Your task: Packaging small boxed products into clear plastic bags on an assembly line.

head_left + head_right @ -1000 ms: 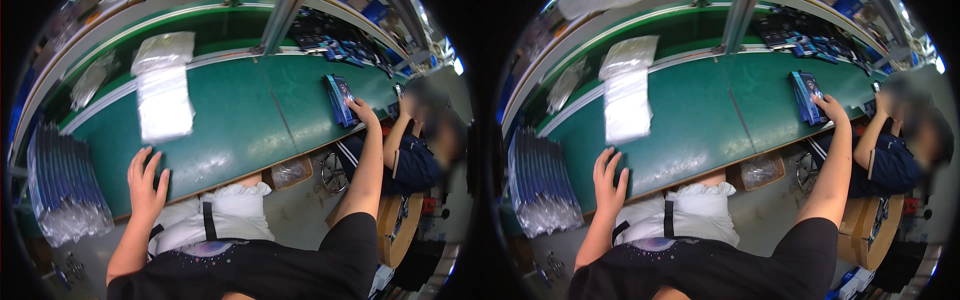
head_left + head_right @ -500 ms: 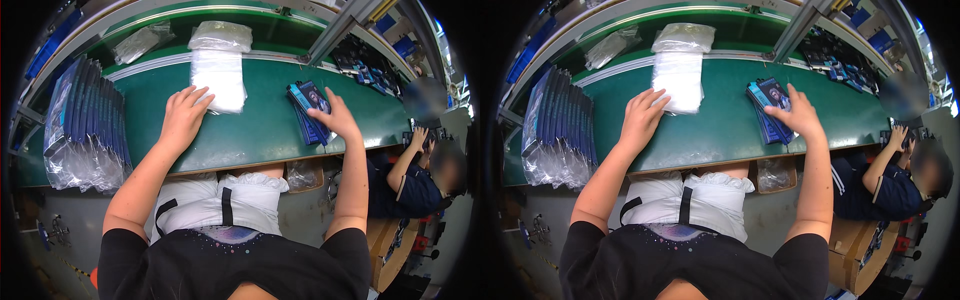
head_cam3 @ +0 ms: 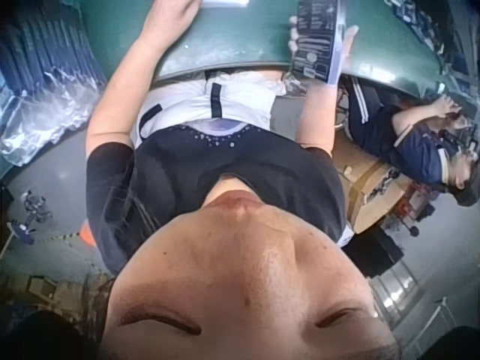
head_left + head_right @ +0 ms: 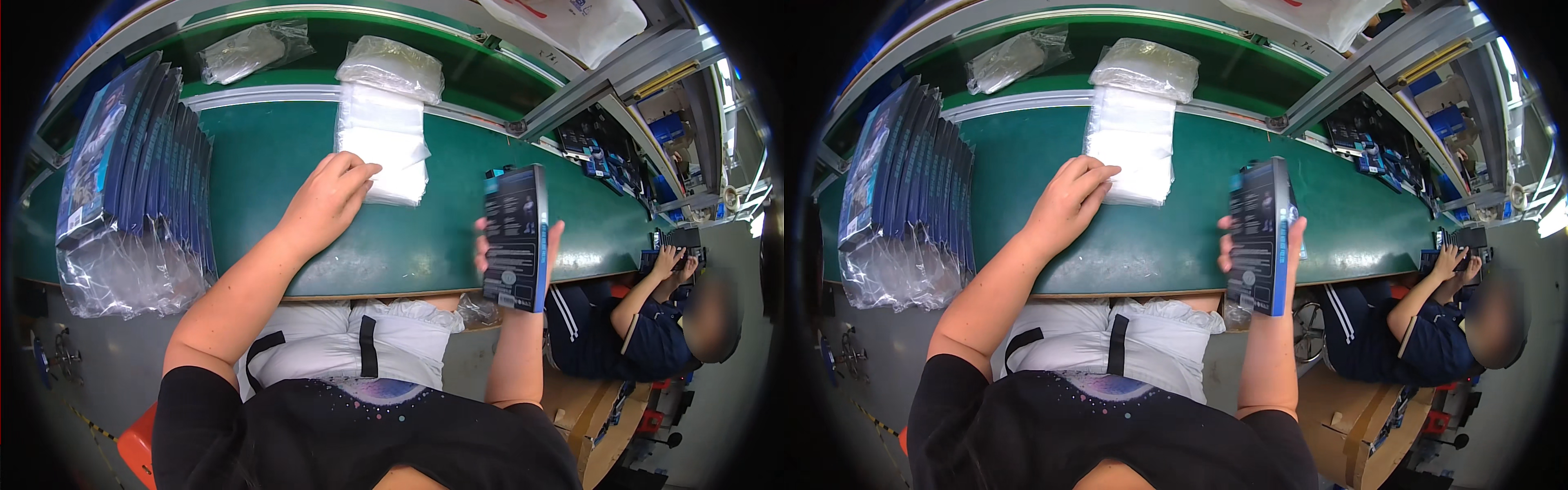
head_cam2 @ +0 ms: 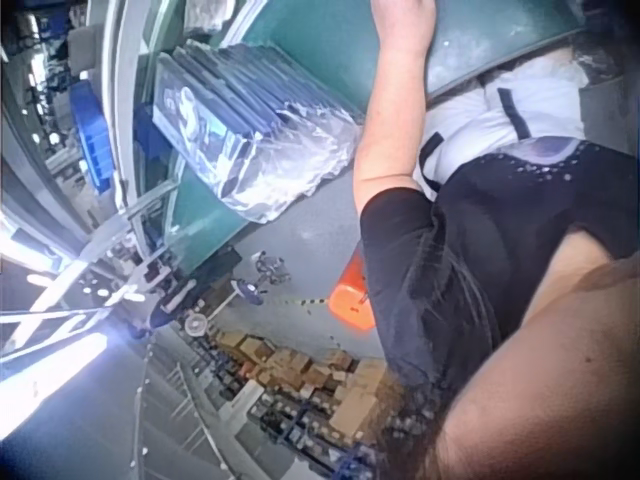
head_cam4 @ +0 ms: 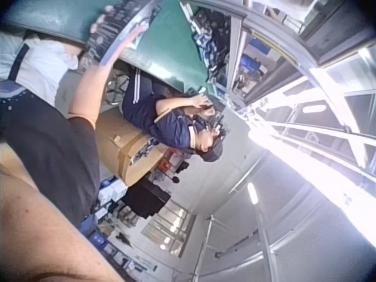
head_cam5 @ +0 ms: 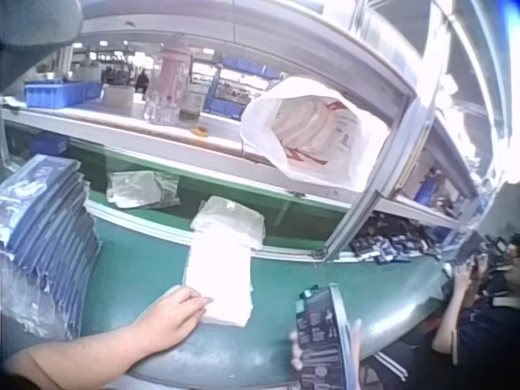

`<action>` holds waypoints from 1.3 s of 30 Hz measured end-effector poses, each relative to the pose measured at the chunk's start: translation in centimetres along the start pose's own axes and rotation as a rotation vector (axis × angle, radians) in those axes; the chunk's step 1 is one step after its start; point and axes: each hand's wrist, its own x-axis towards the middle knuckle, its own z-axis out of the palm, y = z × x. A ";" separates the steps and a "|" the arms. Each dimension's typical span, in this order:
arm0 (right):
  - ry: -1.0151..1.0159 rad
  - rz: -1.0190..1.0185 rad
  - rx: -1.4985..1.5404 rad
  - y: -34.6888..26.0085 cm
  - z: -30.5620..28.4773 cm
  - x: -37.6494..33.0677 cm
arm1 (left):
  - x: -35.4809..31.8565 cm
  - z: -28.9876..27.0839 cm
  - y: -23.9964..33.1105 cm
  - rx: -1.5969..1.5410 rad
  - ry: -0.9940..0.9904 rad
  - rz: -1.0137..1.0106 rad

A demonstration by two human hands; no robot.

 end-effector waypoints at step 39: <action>0.158 0.023 -0.262 6.7 4.7 -1.5 | -2.9 -1.8 3.4 -0.154 -0.224 -0.092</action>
